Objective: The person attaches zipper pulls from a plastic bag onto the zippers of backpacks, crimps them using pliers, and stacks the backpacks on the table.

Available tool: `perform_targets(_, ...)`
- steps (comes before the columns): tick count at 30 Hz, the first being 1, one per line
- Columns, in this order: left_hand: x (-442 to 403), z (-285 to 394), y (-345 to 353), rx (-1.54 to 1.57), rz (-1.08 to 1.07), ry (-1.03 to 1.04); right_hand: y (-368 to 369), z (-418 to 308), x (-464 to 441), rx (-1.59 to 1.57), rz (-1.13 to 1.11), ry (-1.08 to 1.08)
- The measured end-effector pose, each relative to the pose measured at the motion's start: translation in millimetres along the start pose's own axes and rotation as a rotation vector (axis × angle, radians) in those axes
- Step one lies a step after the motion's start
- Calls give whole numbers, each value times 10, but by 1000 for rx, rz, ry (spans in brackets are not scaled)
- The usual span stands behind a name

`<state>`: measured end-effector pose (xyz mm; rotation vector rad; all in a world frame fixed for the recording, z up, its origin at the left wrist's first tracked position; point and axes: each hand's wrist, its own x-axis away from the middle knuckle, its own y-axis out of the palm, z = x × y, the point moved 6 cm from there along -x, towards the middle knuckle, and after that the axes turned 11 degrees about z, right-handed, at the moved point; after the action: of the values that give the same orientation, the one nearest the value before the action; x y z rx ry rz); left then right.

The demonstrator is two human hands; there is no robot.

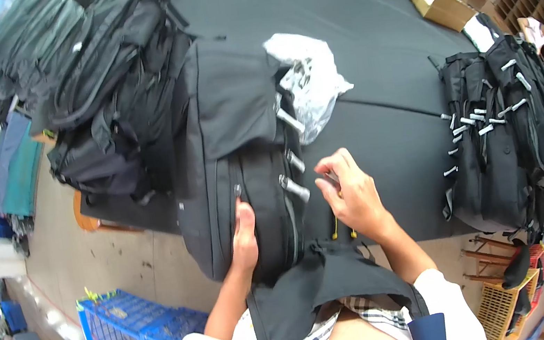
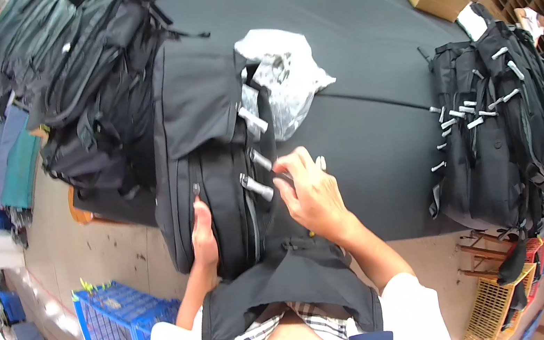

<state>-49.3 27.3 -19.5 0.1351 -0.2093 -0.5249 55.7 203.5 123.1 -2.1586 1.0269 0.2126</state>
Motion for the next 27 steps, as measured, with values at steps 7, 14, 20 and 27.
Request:
perform_targets(7, 179, 666, 252, -104, 142, 48, 344, -312, -62, -328, -91, -31)
perform_targets(14, 164, 694, 206, -366, 234, 296, 639, -584, -241, -184, -66, -314)
perform_targets(20, 206, 745, 251, -639, 155, 409, 592, -645, -261, -175, -121, -315)
perform_targets(27, 236, 895, 313, -795, 169, 523, 609, -632, -283, -213, -133, -293)
